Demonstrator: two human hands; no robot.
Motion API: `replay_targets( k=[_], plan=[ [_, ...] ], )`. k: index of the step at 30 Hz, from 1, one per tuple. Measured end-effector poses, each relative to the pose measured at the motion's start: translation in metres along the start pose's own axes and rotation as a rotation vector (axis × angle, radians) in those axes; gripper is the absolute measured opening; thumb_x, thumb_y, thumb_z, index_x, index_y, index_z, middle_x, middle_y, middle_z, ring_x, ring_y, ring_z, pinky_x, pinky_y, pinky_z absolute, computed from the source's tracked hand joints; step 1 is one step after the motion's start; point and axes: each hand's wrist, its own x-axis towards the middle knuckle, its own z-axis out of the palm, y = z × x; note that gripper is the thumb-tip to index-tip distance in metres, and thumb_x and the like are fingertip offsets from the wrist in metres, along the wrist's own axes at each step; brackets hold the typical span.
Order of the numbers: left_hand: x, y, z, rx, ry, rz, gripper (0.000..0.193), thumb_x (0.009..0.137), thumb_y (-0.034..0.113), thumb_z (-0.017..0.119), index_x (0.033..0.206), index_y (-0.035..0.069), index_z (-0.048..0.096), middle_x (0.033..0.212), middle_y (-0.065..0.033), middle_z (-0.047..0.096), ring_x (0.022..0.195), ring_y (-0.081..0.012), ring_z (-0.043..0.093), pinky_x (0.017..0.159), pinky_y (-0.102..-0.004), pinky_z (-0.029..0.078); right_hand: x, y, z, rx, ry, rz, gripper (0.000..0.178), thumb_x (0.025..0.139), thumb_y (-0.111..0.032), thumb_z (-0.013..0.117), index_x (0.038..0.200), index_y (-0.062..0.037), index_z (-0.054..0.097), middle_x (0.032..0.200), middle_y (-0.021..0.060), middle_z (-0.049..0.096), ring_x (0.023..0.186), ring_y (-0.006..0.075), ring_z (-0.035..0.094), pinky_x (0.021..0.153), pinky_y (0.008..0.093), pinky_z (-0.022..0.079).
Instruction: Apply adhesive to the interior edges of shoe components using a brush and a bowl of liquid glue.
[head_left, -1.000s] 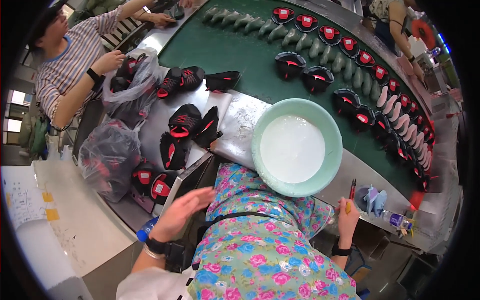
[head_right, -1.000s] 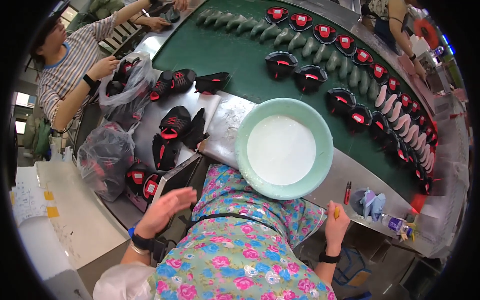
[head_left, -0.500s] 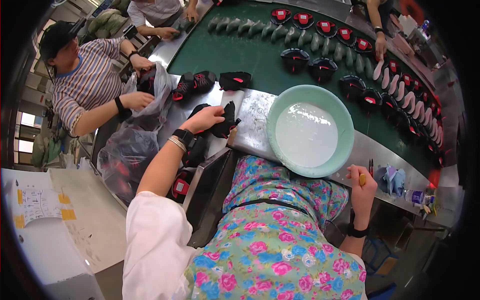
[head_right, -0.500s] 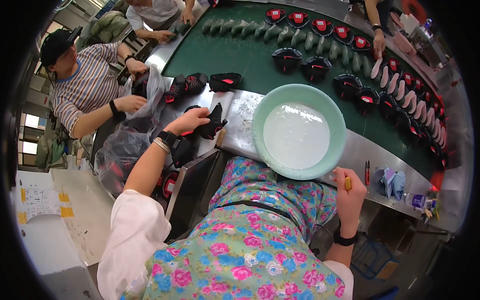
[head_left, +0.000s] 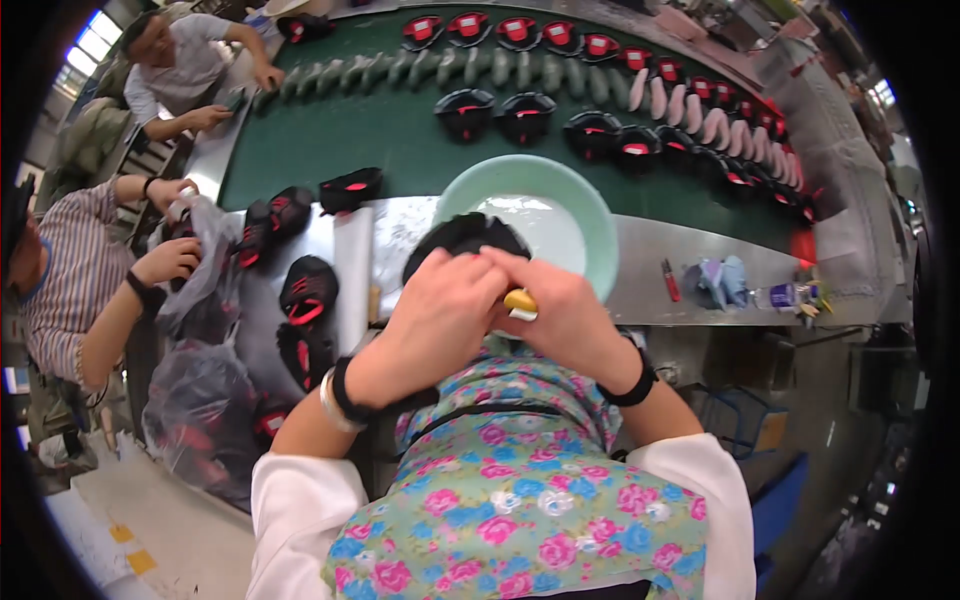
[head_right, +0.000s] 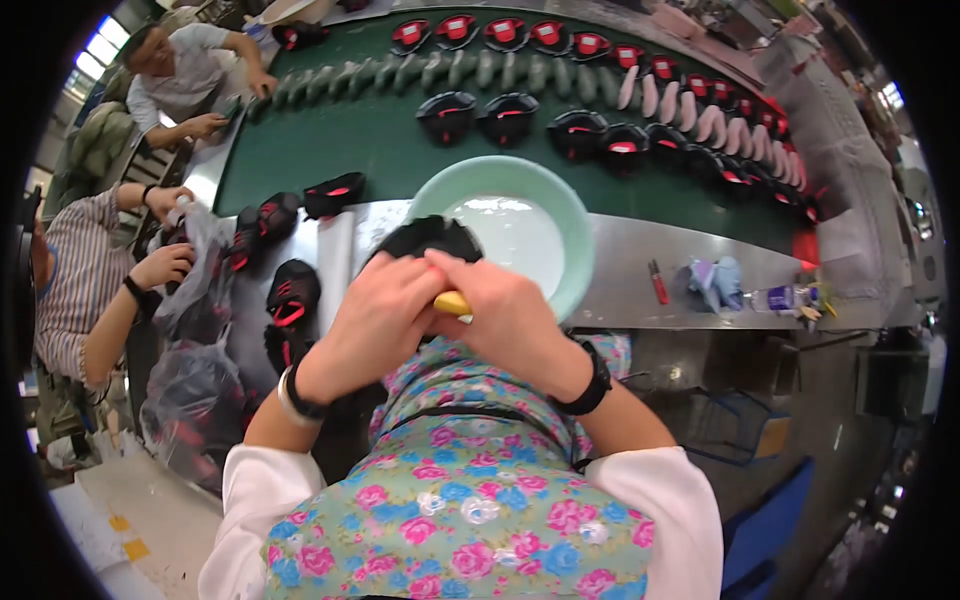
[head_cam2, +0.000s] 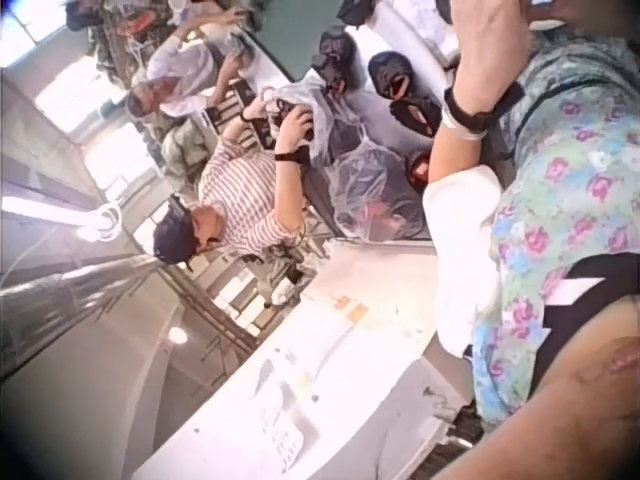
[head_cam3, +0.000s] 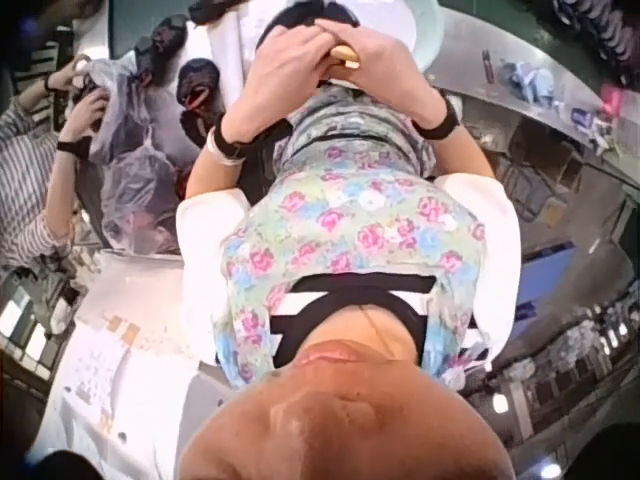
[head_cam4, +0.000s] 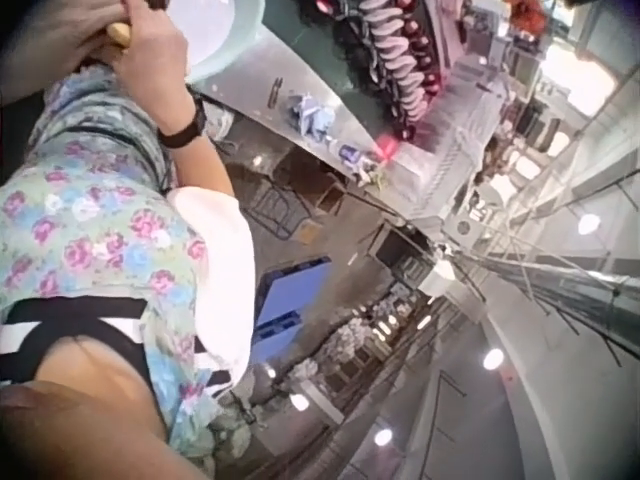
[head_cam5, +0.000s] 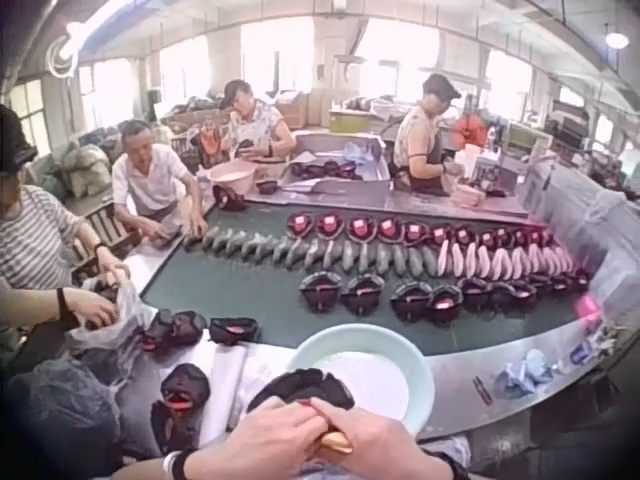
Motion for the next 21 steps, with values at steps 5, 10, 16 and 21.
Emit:
replay_targets(
  k=[5,10,16,21],
  plan=[
    [-0.028,0.023,0.001,0.054,-0.017,0.042,0.017,0.073,0.007,0.065,0.089,0.005,0.059,0.076,-0.0047,0.052,0.076,-0.0219,0.054,0.074,-0.0361,0.039,-0.022,0.0,-0.005,0.064,-0.181,-0.068,0.026,0.069,-0.016,0.081,0.086,-0.006,0.065,0.079,0.0076,0.064,0.075,0.0258,0.062,0.064,0.0336,0.05],
    [-0.051,0.014,-0.005,-0.232,0.334,-0.228,0.014,0.078,-0.002,0.064,0.091,0.003,0.061,0.081,-0.0061,0.059,0.08,-0.0209,0.057,0.08,-0.0337,0.043,-0.034,0.017,-0.003,0.002,-0.194,-0.066,0.024,0.073,-0.01,0.077,0.092,-0.0049,0.065,0.086,0.0091,0.066,0.08,0.0253,0.065,0.065,0.0353,0.053],
    [-0.072,-0.017,0.013,-0.834,0.212,-0.755,0.053,0.084,-0.005,0.058,0.134,-0.001,0.043,0.121,-0.0107,0.055,0.115,-0.0187,0.051,0.102,-0.033,0.038,-0.015,0.001,-0.018,0.36,-0.17,-0.013,0.029,0.073,-0.005,0.077,0.099,-0.0003,0.065,0.097,0.0086,0.068,0.083,0.025,0.065,0.07,0.0328,0.055],
    [-0.093,-0.016,0.038,-1.477,-0.063,-0.797,0.073,0.087,0.006,0.067,0.145,-0.002,0.024,0.138,-0.0137,0.044,0.131,-0.0223,0.04,0.109,-0.0357,0.031,0.001,0.0,-0.016,0.481,-0.403,0.032,0.028,0.079,-0.008,0.074,0.104,-0.001,0.064,0.098,0.0092,0.067,0.087,0.0235,0.064,0.071,0.033,0.055]
  ],
)
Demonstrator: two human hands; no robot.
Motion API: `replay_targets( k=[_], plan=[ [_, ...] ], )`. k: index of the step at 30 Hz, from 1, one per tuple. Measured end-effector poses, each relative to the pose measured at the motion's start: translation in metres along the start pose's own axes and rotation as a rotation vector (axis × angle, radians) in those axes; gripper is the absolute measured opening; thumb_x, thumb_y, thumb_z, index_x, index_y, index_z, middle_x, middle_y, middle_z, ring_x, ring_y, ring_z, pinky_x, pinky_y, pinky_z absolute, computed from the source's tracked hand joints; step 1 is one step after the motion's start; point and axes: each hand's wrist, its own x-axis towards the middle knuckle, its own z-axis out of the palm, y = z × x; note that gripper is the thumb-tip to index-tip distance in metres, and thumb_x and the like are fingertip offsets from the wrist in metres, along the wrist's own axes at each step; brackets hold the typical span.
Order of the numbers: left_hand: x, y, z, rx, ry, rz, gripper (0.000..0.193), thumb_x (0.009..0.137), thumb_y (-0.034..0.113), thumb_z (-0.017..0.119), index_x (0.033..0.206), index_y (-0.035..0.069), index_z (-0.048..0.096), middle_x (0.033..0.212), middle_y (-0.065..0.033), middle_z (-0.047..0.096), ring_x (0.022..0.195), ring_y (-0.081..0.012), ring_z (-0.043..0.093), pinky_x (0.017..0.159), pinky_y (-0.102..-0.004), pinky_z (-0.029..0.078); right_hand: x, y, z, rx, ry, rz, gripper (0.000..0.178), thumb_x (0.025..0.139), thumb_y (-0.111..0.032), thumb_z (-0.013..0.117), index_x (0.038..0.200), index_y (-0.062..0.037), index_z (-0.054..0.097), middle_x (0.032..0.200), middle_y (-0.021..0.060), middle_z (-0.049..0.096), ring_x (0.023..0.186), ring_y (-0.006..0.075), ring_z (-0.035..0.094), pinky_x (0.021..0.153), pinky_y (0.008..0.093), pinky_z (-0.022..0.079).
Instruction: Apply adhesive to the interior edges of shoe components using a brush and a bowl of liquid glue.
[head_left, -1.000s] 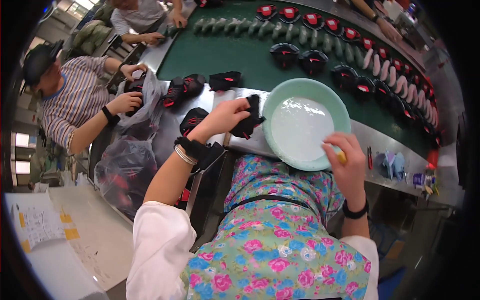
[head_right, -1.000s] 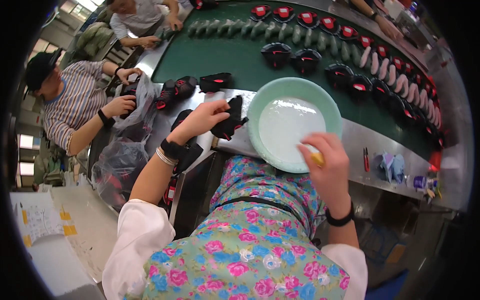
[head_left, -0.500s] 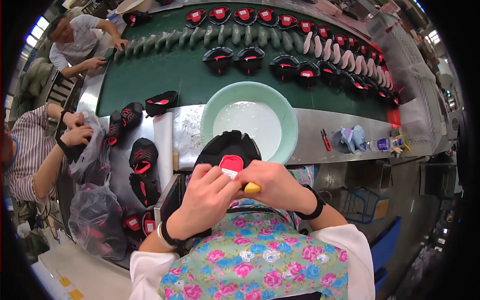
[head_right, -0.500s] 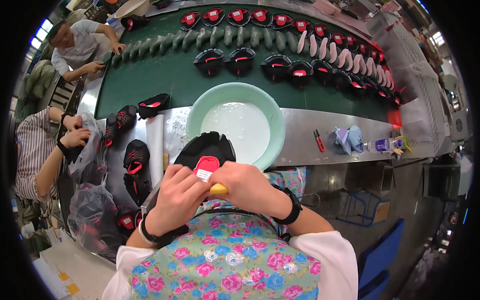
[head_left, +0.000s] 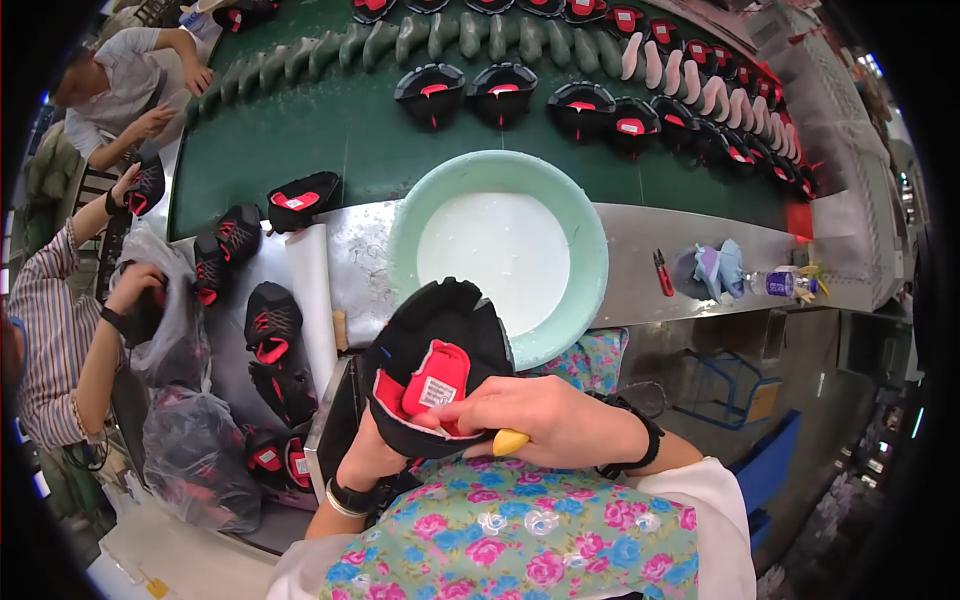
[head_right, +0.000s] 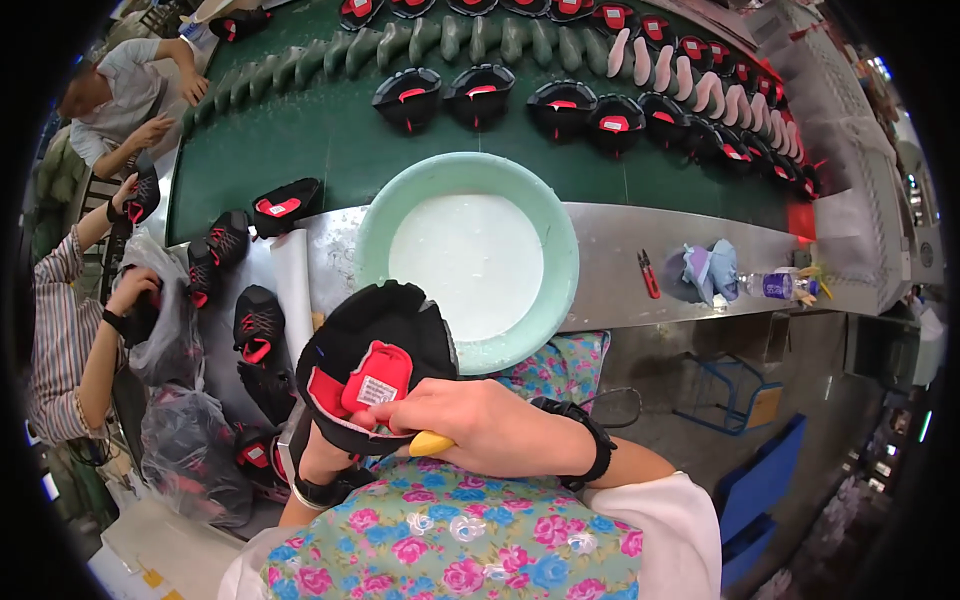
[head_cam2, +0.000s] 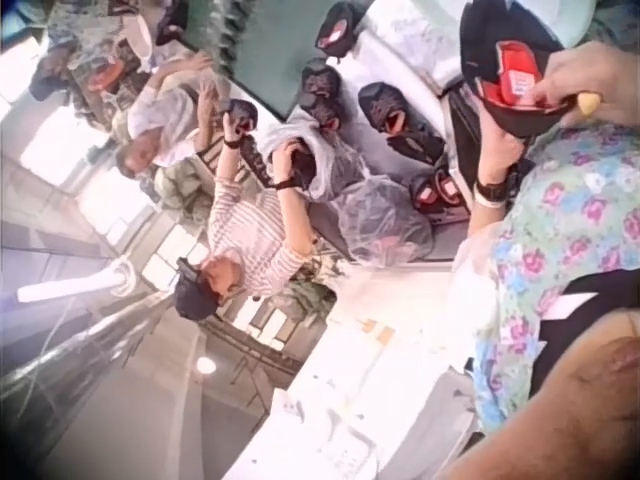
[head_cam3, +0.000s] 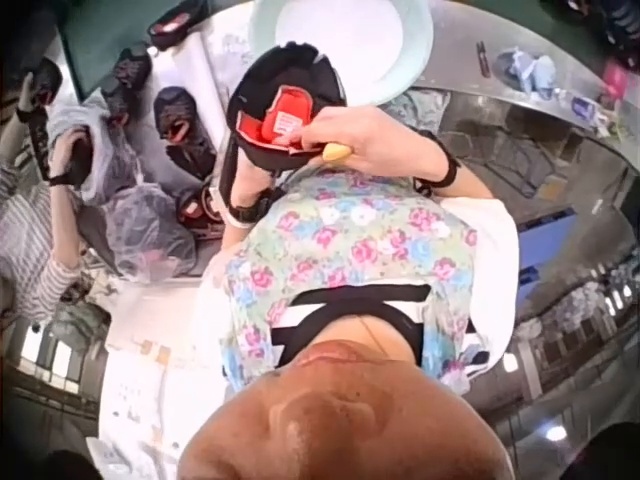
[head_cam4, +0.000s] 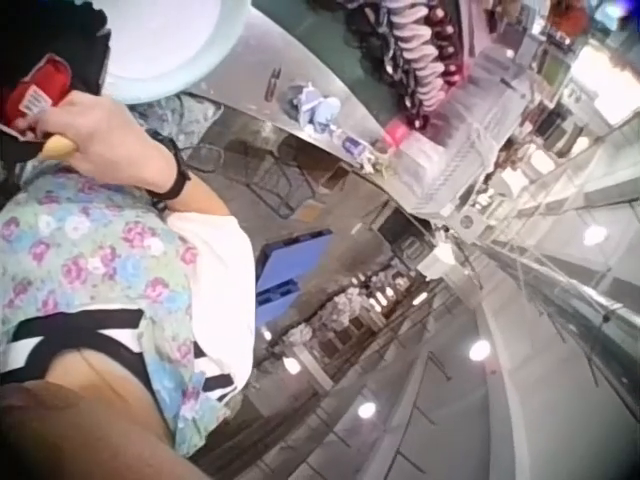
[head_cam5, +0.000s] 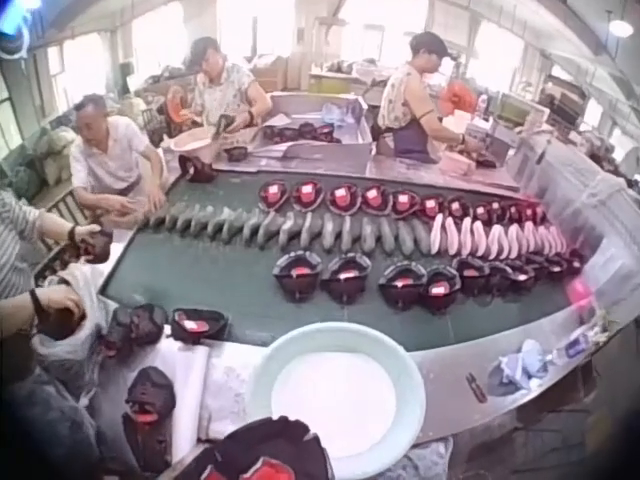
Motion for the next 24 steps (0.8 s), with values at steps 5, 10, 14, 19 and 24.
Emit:
replay_targets(
  k=[5,10,14,19,24],
  plan=[
    [-0.003,-0.014,-0.003,0.085,0.479,0.081,0.061,0.088,0.005,0.064,0.139,-0.003,0.03,0.126,-0.0139,0.05,0.116,-0.0226,0.052,0.102,-0.0354,0.039,0.003,0.027,-0.031,-0.348,0.332,-0.006,0.016,0.085,-0.013,0.068,0.097,-0.0024,0.064,0.1,0.0127,0.065,0.088,0.028,0.062,0.076,0.0339,0.051],
    [-0.01,0.008,-0.023,0.327,-0.203,0.009,0.059,0.078,0.0,0.069,0.132,0.001,0.047,0.135,-0.0225,0.051,0.123,-0.0268,0.053,0.1,-0.0338,0.041,-0.006,0.11,-0.059,-0.518,0.687,0.39,0.015,0.079,-0.015,0.073,0.089,-0.0036,0.07,0.092,0.0143,0.066,0.078,0.0277,0.064,0.067,0.0335,0.051],
    [0.0,0.035,-0.031,0.292,-0.379,-0.153,0.061,0.079,0.001,0.068,0.136,-0.001,0.044,0.138,-0.0183,0.05,0.129,-0.0266,0.048,0.107,-0.035,0.034,-0.005,0.146,-0.046,-0.242,0.767,0.527,0.015,0.079,-0.01,0.074,0.09,-0.0015,0.07,0.083,0.0135,0.066,0.072,0.0278,0.065,0.066,0.033,0.051],
    [-0.023,0.004,-0.052,0.23,-0.055,-0.238,0.063,0.088,0.0,0.062,0.143,-0.003,0.031,0.144,-0.0113,0.04,0.131,-0.0195,0.04,0.112,-0.0312,0.022,0.001,0.174,-0.03,-0.354,0.72,0.427,0.016,0.076,-0.006,0.074,0.09,-0.001,0.069,0.087,0.0137,0.067,0.075,0.0286,0.066,0.067,0.0334,0.052],
    [0.029,-0.007,-0.019,-0.304,0.313,-0.094,0.065,0.091,0.0,0.058,0.147,0.003,0.025,0.143,-0.0085,0.04,0.131,-0.0189,0.04,0.111,-0.0344,0.03,-0.002,0.158,-0.034,-0.33,0.798,0.408,0.016,0.075,-0.004,0.074,0.09,-0.0008,0.069,0.088,0.0139,0.068,0.076,0.0302,0.066,0.068,0.0339,0.053]
  ],
)
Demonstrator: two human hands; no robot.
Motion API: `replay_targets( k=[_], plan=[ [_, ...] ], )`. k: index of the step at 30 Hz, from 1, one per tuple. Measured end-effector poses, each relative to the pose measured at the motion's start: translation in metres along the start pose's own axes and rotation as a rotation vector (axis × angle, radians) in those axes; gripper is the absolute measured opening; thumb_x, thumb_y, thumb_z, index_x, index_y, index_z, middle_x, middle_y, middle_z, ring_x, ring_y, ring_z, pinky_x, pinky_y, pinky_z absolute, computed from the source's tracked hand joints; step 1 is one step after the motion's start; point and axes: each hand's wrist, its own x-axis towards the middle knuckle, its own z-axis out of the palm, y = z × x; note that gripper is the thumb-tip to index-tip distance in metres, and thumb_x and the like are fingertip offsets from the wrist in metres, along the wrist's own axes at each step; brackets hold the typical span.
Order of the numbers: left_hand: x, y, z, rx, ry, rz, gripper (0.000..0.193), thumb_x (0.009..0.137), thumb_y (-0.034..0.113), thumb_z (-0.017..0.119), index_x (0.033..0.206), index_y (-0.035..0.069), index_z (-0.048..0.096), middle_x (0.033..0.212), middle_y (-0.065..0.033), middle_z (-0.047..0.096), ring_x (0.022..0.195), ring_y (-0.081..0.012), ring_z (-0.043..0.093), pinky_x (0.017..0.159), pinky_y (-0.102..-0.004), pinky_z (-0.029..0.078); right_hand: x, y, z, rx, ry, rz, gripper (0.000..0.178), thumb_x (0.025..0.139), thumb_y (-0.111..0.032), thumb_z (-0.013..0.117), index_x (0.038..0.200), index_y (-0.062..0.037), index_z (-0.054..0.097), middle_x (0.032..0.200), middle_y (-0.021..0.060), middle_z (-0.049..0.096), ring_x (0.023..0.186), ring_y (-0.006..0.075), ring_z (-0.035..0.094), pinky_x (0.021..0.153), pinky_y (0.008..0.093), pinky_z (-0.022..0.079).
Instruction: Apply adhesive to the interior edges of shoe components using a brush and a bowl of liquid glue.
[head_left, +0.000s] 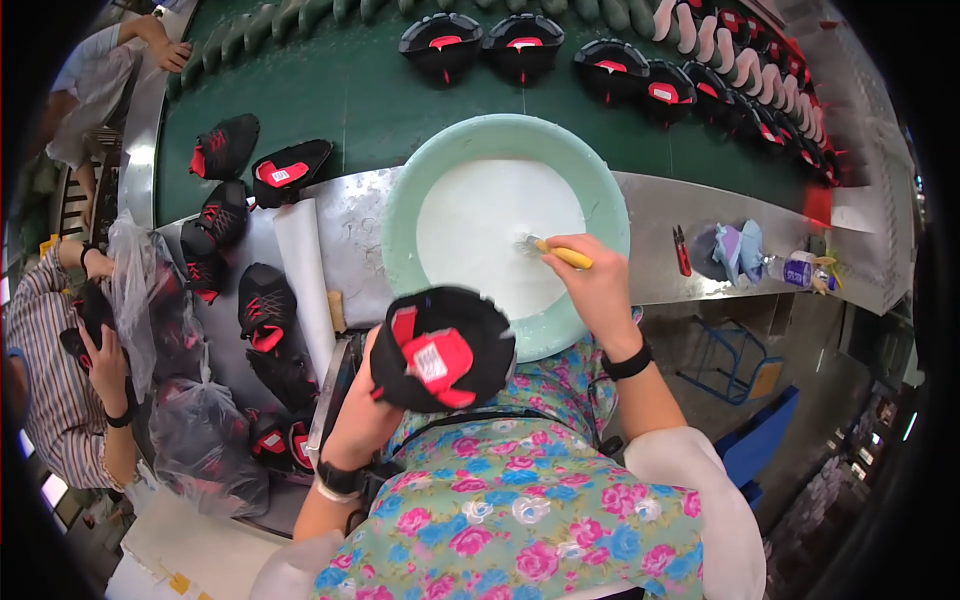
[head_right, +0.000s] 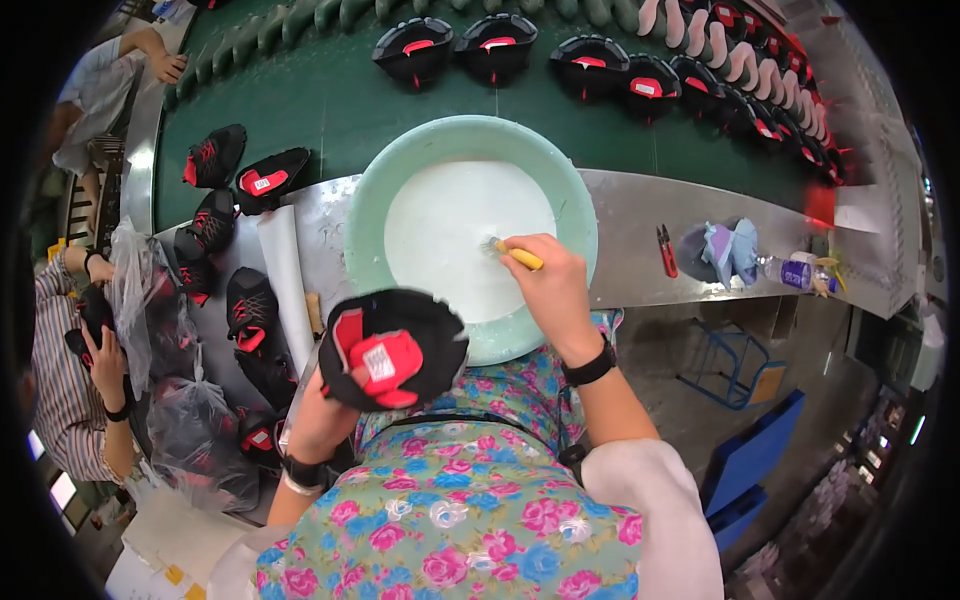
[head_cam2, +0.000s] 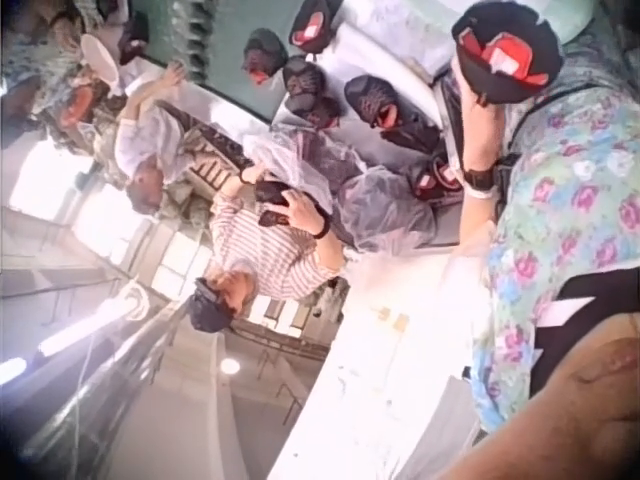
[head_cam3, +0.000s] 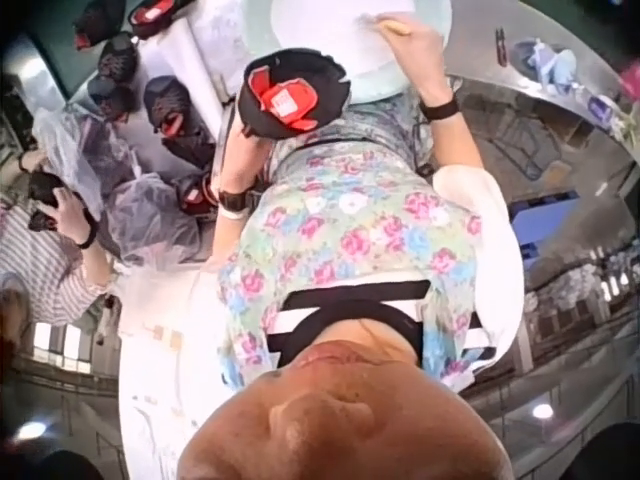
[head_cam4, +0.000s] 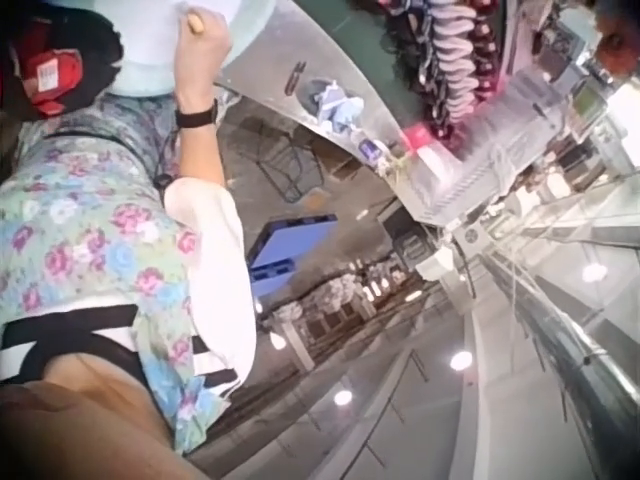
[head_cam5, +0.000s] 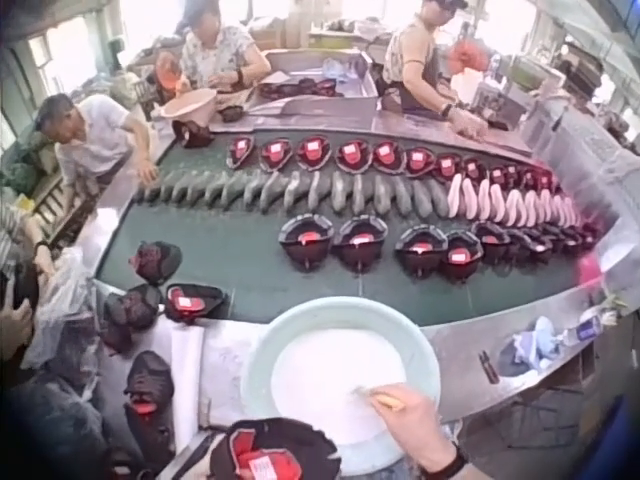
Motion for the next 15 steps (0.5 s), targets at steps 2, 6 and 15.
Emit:
replay_targets(
  k=[2,6,15],
  plan=[
    [0.02,0.0,0.011,-0.166,0.027,0.008,0.056,0.092,0.003,0.059,0.142,0.001,0.034,0.136,-0.0136,0.049,0.124,-0.0258,0.05,0.104,-0.0431,0.042,0.005,0.002,-0.01,-0.044,-0.054,-0.007,0.017,0.076,-0.004,0.074,0.092,-0.0022,0.071,0.089,0.0125,0.069,0.077,0.0255,0.067,0.07,0.0313,0.053],
    [0.04,-0.004,0.017,-0.12,-0.014,-0.018,0.052,0.093,0.008,0.059,0.14,0.001,0.038,0.135,-0.0128,0.05,0.121,-0.0231,0.053,0.103,-0.0393,0.044,0.005,-0.046,-0.035,0.232,-0.052,0.099,0.02,0.076,-0.004,0.075,0.095,-0.003,0.072,0.091,0.0102,0.07,0.079,0.0199,0.067,0.071,0.0277,0.052],
    [0.051,-0.012,0.034,-0.069,-0.116,0.024,0.057,0.092,0.002,0.057,0.144,0.005,0.036,0.142,-0.0083,0.046,0.125,-0.0202,0.049,0.106,-0.0364,0.041,0.002,-0.045,-0.048,0.35,-0.056,0.079,0.014,0.079,-0.008,0.075,0.09,-0.0001,0.071,0.08,0.0079,0.07,0.07,0.0123,0.066,0.063,0.0241,0.051]
  ],
)
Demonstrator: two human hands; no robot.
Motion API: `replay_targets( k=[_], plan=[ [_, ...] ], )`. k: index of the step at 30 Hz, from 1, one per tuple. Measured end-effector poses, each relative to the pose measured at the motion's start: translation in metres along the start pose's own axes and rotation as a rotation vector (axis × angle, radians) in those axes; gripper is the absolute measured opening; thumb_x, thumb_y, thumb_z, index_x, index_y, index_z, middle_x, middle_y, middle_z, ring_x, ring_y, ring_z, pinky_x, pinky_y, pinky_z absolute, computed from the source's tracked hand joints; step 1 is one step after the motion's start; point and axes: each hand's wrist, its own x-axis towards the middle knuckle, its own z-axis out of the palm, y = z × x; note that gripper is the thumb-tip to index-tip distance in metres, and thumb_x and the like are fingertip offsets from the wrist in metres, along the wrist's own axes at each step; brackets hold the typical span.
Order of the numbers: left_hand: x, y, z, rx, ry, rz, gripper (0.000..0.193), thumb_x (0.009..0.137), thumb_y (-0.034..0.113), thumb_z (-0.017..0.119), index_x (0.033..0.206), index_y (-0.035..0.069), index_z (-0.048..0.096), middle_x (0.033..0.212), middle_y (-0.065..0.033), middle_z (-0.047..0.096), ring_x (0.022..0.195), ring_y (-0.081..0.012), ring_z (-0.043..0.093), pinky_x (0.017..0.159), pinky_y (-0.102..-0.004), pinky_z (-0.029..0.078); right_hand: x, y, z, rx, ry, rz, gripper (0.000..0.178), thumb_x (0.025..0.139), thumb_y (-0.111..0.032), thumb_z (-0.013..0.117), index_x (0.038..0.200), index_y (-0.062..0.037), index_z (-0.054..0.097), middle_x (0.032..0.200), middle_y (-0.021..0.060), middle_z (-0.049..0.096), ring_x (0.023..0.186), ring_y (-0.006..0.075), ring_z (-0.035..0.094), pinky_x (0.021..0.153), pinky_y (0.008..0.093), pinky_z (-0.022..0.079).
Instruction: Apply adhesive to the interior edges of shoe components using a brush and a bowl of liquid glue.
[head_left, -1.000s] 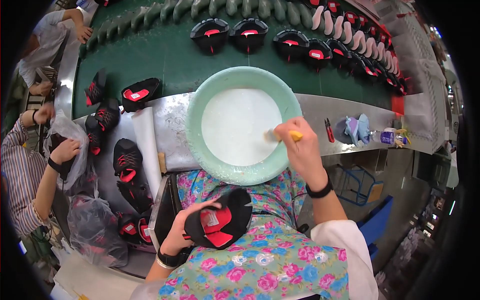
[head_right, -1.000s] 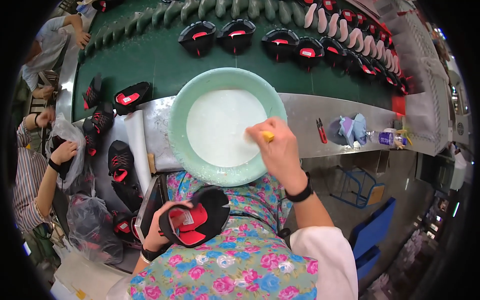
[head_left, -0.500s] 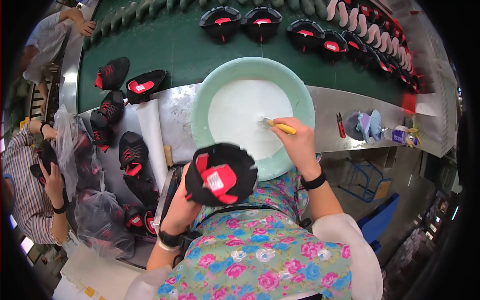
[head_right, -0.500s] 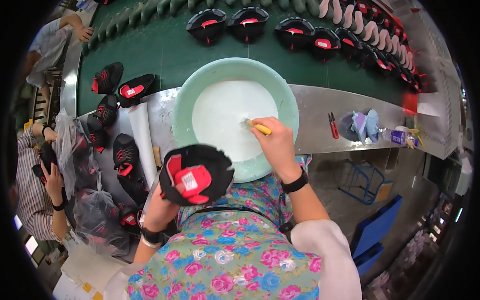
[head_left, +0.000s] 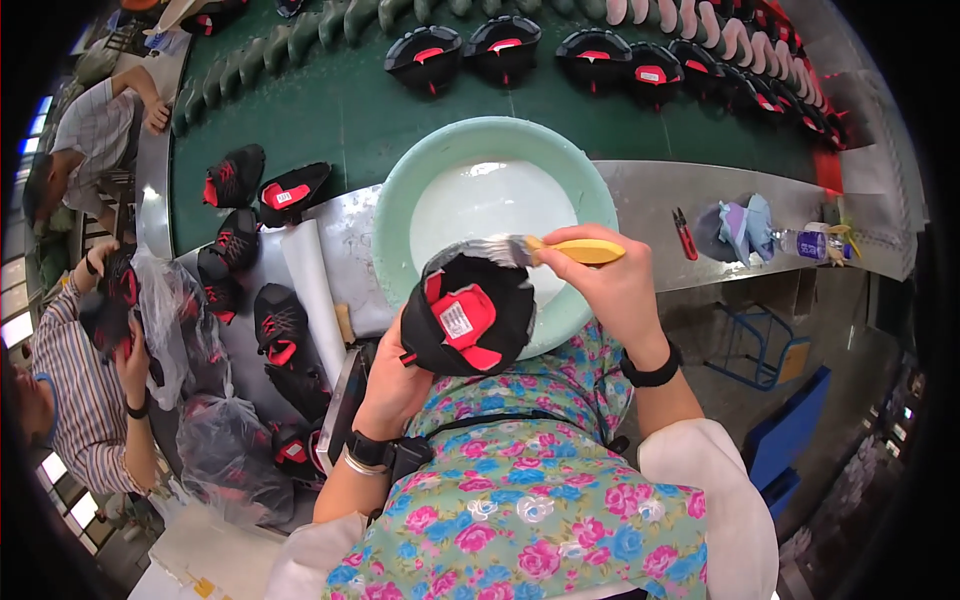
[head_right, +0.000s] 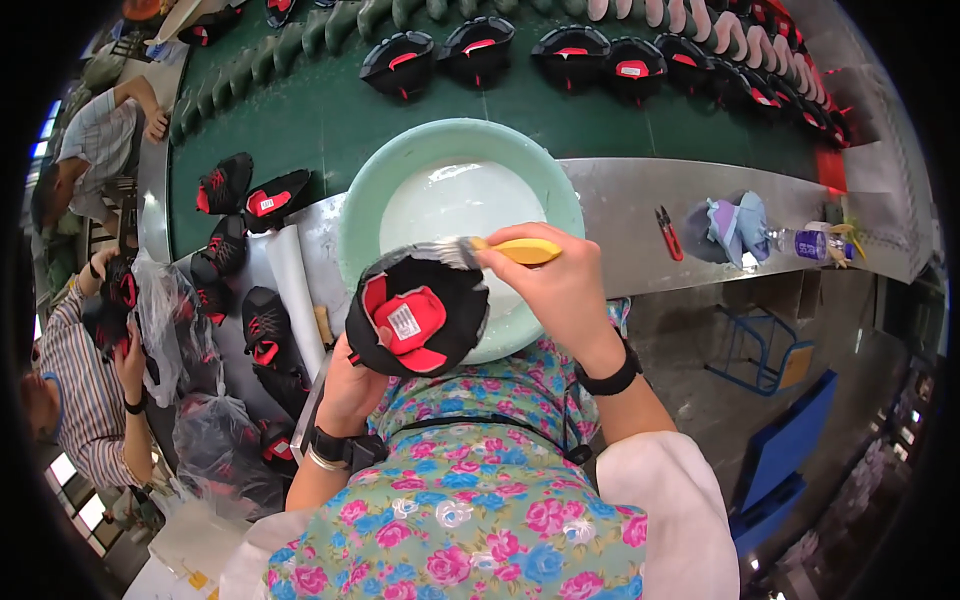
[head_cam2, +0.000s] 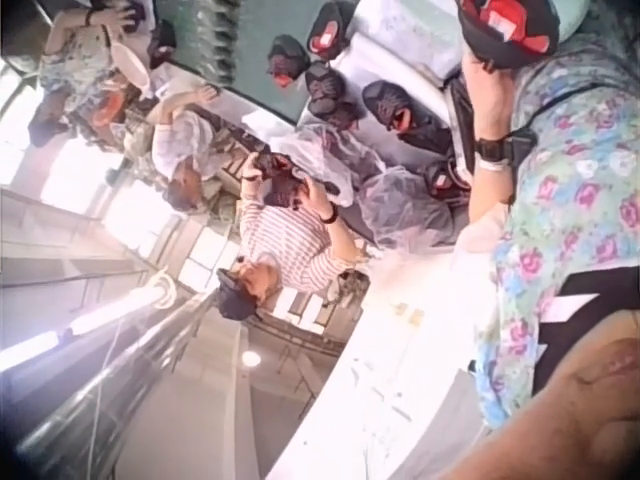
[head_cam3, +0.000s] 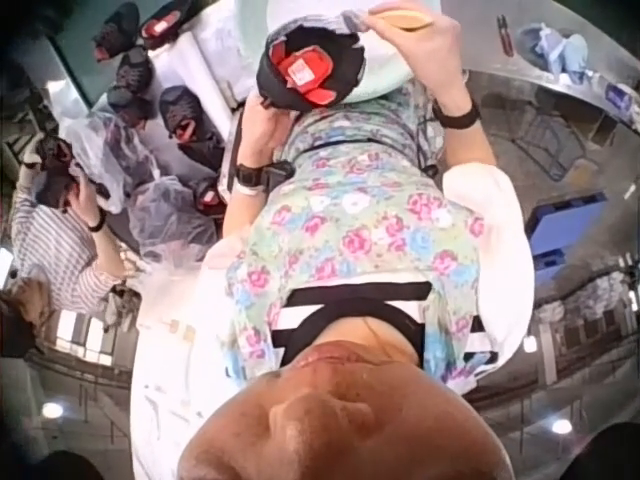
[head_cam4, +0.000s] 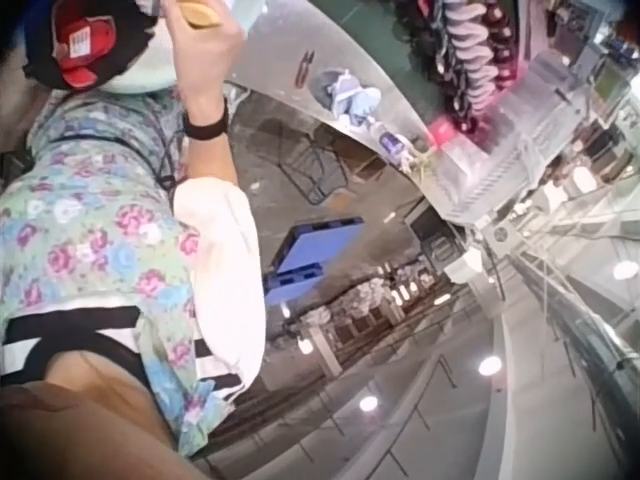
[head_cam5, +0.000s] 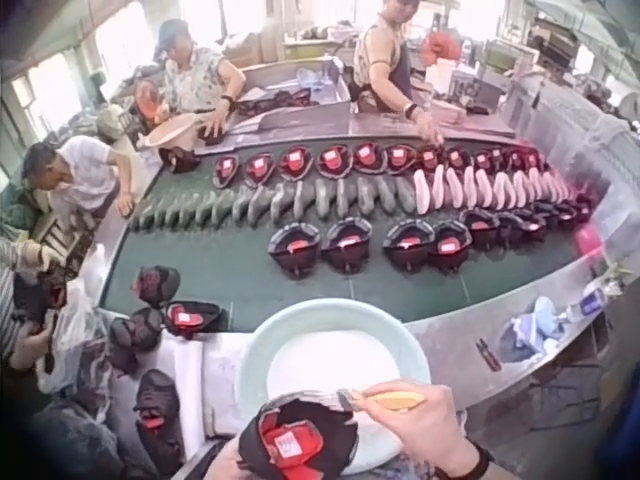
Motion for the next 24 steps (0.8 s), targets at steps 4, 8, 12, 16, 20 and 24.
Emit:
replay_targets(
  k=[4,8,12,16,20,24],
  plan=[
    [0.001,-0.001,0.0,0.094,0.039,0.166,0.058,0.09,0.0,0.058,0.144,0.004,0.037,0.142,-0.0093,0.046,0.128,-0.0205,0.048,0.107,-0.0362,0.039,-0.019,0.003,0.0,-0.115,0.021,0.185,0.018,0.08,-0.017,0.076,0.079,0.0,0.068,0.064,0.0042,0.066,0.056,0.0076,0.061,0.052,0.0215,0.047],
    [0.002,0.001,0.008,0.293,0.041,0.335,0.055,0.092,0.001,0.057,0.143,0.004,0.038,0.14,-0.0102,0.048,0.127,-0.0213,0.049,0.107,-0.0365,0.039,-0.039,-0.037,-0.004,-0.005,-0.061,0.242,0.018,0.079,-0.014,0.077,0.075,0.0005,0.067,0.063,0.0028,0.065,0.054,0.0048,0.058,0.049,0.019,0.044],
    [0.004,0.001,0.013,0.401,0.038,0.437,0.051,0.095,0.005,0.054,0.143,0.004,0.037,0.14,-0.0114,0.048,0.127,-0.0233,0.048,0.107,-0.0381,0.04,-0.044,-0.048,-0.008,0.018,-0.107,0.111,0.017,0.077,-0.014,0.078,0.076,-0.0008,0.067,0.063,0.0037,0.066,0.056,0.0056,0.06,0.052,0.0211,0.047],
    [0.005,-0.001,0.008,0.139,0.216,0.363,0.051,0.091,0.001,0.055,0.14,0.002,0.041,0.135,-0.0108,0.052,0.121,-0.0195,0.054,0.104,-0.0343,0.042,-0.024,-0.012,-0.012,-0.106,-0.038,0.073,0.017,0.079,-0.015,0.077,0.079,-0.0008,0.067,0.066,0.0072,0.066,0.061,0.0091,0.063,0.057,0.023,0.049],
    [0.008,0.011,0.011,-0.156,0.419,0.066,0.04,0.086,0.015,0.056,0.123,0.0,0.052,0.108,-0.013,0.064,0.1,-0.0264,0.063,0.091,-0.039,0.051,-0.017,-0.025,-0.025,-0.055,0.045,-0.028,0.011,0.079,-0.008,0.075,0.084,-0.0009,0.069,0.075,0.0077,0.069,0.067,0.0105,0.065,0.062,0.0244,0.05],
    [0.006,0.006,0.009,-0.39,0.064,-0.214,0.045,0.093,0.025,0.05,0.128,-0.003,0.05,0.125,-0.0199,0.058,0.11,-0.0298,0.06,0.096,-0.0434,0.049,-0.013,-0.06,-0.008,0.139,-0.237,-0.278,0.015,0.077,-0.002,0.076,0.09,-0.0024,0.07,0.085,0.0077,0.07,0.075,0.0147,0.067,0.066,0.0265,0.052]
  ],
)
